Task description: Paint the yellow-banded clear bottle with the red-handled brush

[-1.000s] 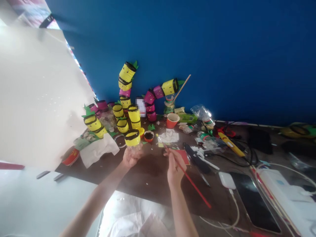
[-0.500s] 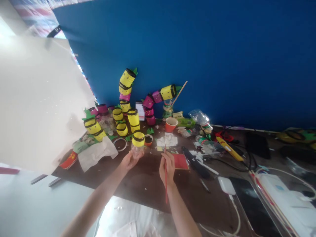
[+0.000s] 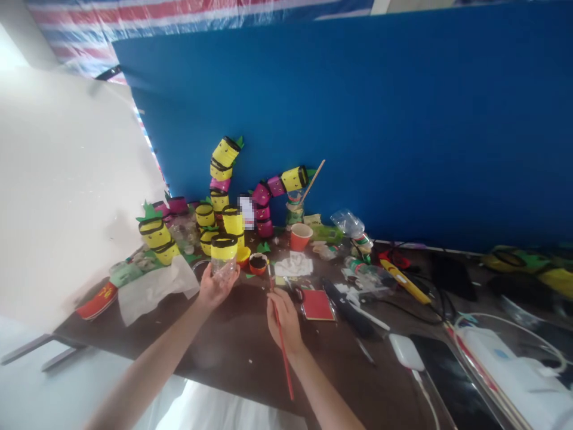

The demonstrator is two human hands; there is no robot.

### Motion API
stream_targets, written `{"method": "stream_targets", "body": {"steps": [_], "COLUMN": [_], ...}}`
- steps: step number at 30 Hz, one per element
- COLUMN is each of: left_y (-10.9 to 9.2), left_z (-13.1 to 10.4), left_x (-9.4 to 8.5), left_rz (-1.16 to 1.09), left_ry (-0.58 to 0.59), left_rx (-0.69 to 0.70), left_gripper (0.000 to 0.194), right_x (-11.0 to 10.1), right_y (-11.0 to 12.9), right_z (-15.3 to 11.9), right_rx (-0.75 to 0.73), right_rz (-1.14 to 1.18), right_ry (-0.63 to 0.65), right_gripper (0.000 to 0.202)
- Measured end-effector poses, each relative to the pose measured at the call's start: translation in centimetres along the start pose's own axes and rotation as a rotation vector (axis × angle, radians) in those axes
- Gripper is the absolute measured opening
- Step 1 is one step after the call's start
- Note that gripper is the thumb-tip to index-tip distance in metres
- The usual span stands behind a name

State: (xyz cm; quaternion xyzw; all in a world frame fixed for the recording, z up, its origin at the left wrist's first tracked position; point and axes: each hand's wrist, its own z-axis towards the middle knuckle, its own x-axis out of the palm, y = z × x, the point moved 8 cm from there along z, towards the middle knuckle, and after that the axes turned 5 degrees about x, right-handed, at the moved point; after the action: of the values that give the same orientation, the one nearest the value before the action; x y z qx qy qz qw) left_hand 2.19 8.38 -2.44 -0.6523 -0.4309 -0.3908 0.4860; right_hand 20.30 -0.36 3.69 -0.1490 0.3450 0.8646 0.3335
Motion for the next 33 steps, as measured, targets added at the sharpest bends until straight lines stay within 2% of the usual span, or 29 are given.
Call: {"method": "stream_targets", "body": {"steps": [2, 4, 6, 11, 14, 17, 20, 23, 25, 27, 33], "left_y": [0.2, 0.4, -0.2, -3.6, -4.2, -3.7, -3.1, -2.9, -2.7, -2.4, -2.3], "left_z": [0.6, 1.0, 1.1, 1.3, 2.1, 3.0, 3.4, 3.3, 3.1, 3.0, 2.8], "left_x": [0.1, 0.1, -0.2, -1.0, -1.7, -2.4, -2.4, -2.2, -2.1, -2.2, -1.9], "left_rz": [-0.009, 0.027, 0.071, 0.058, 0.050, 0.059, 0.060, 0.065, 0.077, 0.093, 0.068], "left_ry": [0.033, 0.077, 0.109, 0.134, 0.106, 0.100, 0.175, 0.260, 0.306, 0.334, 0.383], "left_rx": [-0.047, -0.152, -0.211, -0.109, -0.066, -0.078, -0.137, -0.194, -0.228, -0.252, -0.196], "left_gripper": [0.049, 0.054, 0.057, 0.052, 0.048, 0.046, 0.050, 0.055, 0.058, 0.059, 0.061], "right_x": [0.2, 0.1, -0.2, -1.1, -1.0, 0.1, 1.9, 4.5, 5.6, 6.5, 8.6], "right_y": [0.1, 0.0, -0.2, -0.8, 0.0, 0.0, -0.6, -1.5, -1.9, -1.8, -1.6], "right_z": [-0.1, -0.2, -0.3, -0.1, 1.2, 3.7, 7.0, 9.8, 11.3, 12.3, 13.4], "right_rx": [-0.020, -0.038, -0.038, 0.091, 0.080, 0.117, 0.139, 0.186, 0.218, 0.197, 0.145], "right_rz": [-0.003, -0.001, 0.020, 0.119, 0.168, 0.179, 0.166, 0.164, 0.139, 0.078, 0.033], "right_ry": [0.015, -0.002, -0.029, -0.060, 0.002, 0.084, 0.143, 0.286, 0.322, 0.356, 0.418], "right_gripper": [0.019, 0.019, 0.018, 0.015, 0.014, 0.015, 0.015, 0.019, 0.022, 0.025, 0.031]}}
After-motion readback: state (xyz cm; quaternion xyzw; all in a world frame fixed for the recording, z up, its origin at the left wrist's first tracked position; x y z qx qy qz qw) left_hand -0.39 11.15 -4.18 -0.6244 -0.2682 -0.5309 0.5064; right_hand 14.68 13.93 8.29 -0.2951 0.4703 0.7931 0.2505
